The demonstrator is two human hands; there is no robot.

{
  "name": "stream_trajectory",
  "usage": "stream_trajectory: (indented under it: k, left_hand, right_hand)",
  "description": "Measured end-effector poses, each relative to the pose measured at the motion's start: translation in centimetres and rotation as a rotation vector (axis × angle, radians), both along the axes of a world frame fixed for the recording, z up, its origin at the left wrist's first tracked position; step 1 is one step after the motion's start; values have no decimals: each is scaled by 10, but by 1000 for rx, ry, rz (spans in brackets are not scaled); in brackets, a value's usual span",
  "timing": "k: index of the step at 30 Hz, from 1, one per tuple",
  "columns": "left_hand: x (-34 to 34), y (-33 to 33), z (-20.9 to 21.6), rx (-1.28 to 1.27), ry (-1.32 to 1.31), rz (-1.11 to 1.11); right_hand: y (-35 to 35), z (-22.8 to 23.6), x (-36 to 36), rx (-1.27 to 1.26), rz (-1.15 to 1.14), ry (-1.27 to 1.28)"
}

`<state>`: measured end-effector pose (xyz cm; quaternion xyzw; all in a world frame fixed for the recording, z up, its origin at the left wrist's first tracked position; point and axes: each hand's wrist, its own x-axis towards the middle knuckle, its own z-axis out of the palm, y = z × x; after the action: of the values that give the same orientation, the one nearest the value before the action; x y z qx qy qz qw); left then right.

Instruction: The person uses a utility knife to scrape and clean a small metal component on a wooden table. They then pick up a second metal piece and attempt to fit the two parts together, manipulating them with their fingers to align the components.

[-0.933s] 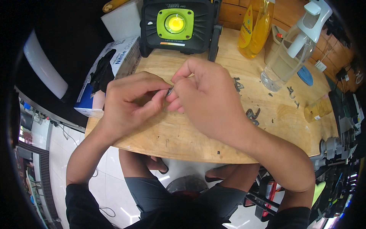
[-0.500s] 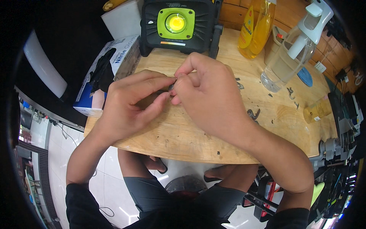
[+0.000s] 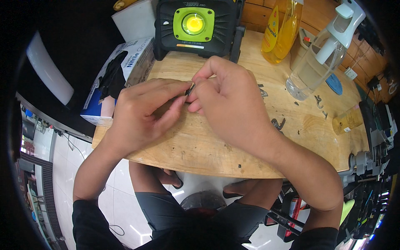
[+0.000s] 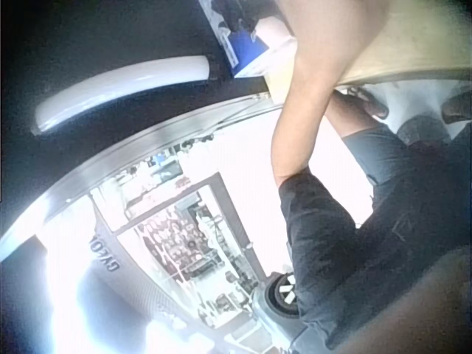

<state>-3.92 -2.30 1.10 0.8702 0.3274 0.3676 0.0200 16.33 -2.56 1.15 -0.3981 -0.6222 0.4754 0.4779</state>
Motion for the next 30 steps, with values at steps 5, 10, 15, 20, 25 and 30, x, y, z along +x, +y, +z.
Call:
stream_trajectory:
  k: [5, 10, 15, 20, 25, 30]
  left_hand:
    - [0, 0, 1, 24, 42, 15]
    - [0, 0, -1, 111, 141, 62]
    - [7, -2, 1, 138, 267, 149]
    - [17, -1, 3, 278, 345, 151]
    - [17, 9, 6, 380, 266, 77]
    - [13, 20, 1, 387, 156, 10]
  right_hand:
    - [0, -1, -1, 12, -2, -1]
    - [1, -3, -1, 15, -5, -54]
    - [2, -5, 1, -6, 13, -145]
    - [6, -9, 1, 63, -43, -121]
    - [7, -4, 2, 121, -61, -88]
    - [5, -2, 2, 133, -61, -63]
